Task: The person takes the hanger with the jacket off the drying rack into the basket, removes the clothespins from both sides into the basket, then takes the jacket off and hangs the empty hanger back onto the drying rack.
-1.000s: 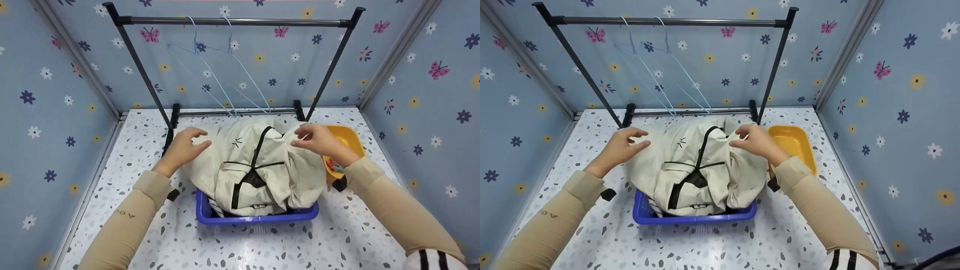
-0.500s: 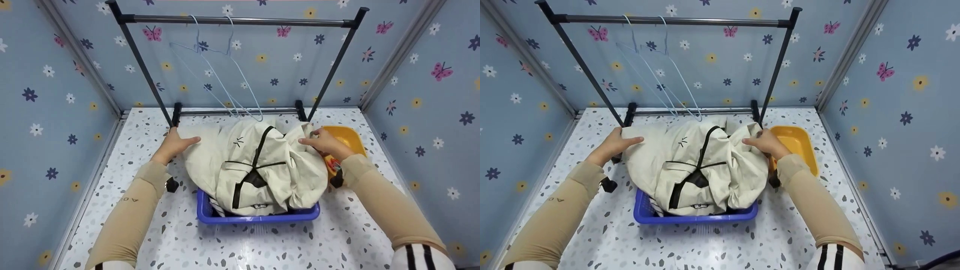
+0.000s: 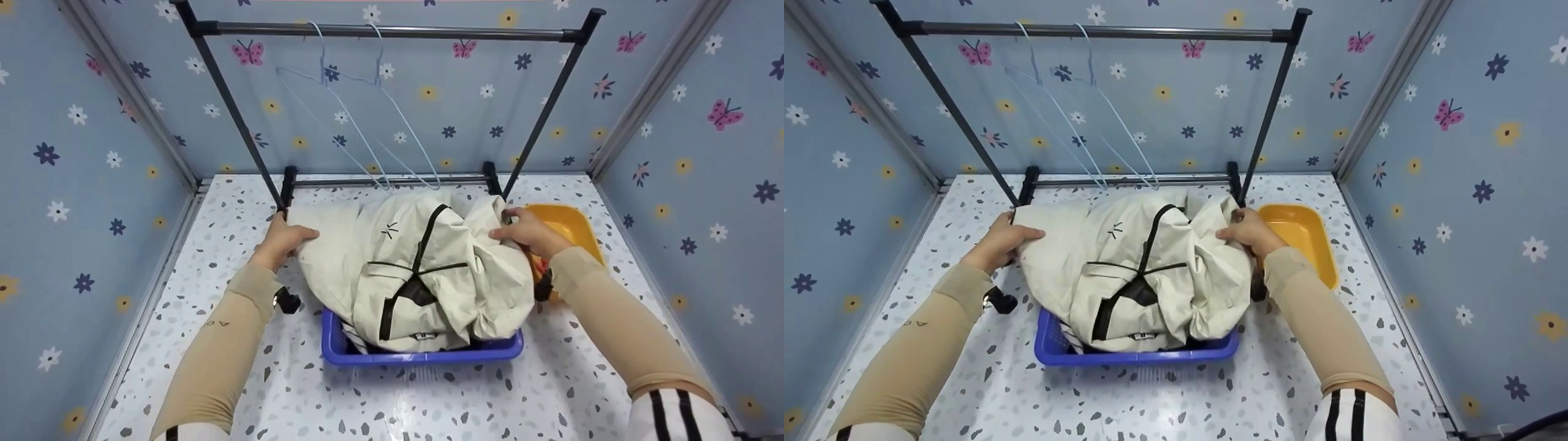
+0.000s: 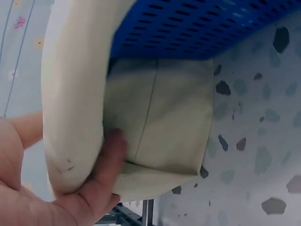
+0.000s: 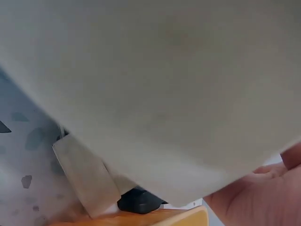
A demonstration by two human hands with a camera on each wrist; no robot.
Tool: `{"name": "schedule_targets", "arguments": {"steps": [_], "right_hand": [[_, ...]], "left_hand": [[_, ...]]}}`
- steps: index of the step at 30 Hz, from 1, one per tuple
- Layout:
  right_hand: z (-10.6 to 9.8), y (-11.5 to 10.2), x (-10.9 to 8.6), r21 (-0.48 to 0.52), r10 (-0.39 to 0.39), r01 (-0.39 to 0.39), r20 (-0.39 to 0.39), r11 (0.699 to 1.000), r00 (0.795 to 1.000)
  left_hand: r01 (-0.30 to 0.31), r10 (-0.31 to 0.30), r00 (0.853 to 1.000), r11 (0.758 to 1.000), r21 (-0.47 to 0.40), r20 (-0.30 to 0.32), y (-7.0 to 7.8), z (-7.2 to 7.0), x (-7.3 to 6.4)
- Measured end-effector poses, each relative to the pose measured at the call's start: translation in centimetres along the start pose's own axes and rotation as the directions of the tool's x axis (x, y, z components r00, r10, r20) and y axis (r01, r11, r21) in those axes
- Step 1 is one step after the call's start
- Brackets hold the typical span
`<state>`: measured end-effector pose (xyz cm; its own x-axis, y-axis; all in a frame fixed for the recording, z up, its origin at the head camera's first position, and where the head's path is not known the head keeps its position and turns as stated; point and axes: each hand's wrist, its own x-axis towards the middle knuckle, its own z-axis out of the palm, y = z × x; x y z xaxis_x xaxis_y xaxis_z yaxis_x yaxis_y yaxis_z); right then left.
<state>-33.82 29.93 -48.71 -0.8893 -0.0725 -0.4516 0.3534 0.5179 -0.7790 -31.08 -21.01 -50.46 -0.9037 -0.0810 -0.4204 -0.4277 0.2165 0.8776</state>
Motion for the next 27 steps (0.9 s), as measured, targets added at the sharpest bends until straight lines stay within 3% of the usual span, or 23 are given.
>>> {"name": "schedule_targets", "arguments": {"steps": [4, 8, 13, 20, 27], "right_hand": [[0.1, -0.3, 0.3, -0.037, 0.007, -0.01, -0.058, 0.999, 0.998], [0.1, -0.6, 0.2, -0.079, -0.028, 0.02, -0.105, 0.997, 0.994], [-0.1, -1.2, -0.1, -0.034, -0.08, 0.076, -0.14, 0.997, 0.987], [-0.7, -3.5, -1.5, 0.084, -0.125, 0.146, -0.221, 0.986, 0.967], [-0.1, -5.8, -3.8, 0.112, -0.226, 0.259, -0.246, 0.959, 0.943]], "left_hand": [[0.02, -0.022, 1.0, 0.99, -0.143, -0.015, 0.4, 0.2, 0.5], [0.036, -0.033, 0.999, 0.958, -0.284, 0.015, 0.9, 0.3, 1.0], [0.03, -0.026, 1.0, 0.934, -0.356, 0.017, 1.9, 0.1, 0.9], [-0.114, 0.098, 0.993, 0.876, -0.469, -0.059, 4.0, 0.5, -0.3], [-0.273, 0.247, 0.962, 0.817, -0.508, -0.12, 5.6, 1.6, -2.2]]}}
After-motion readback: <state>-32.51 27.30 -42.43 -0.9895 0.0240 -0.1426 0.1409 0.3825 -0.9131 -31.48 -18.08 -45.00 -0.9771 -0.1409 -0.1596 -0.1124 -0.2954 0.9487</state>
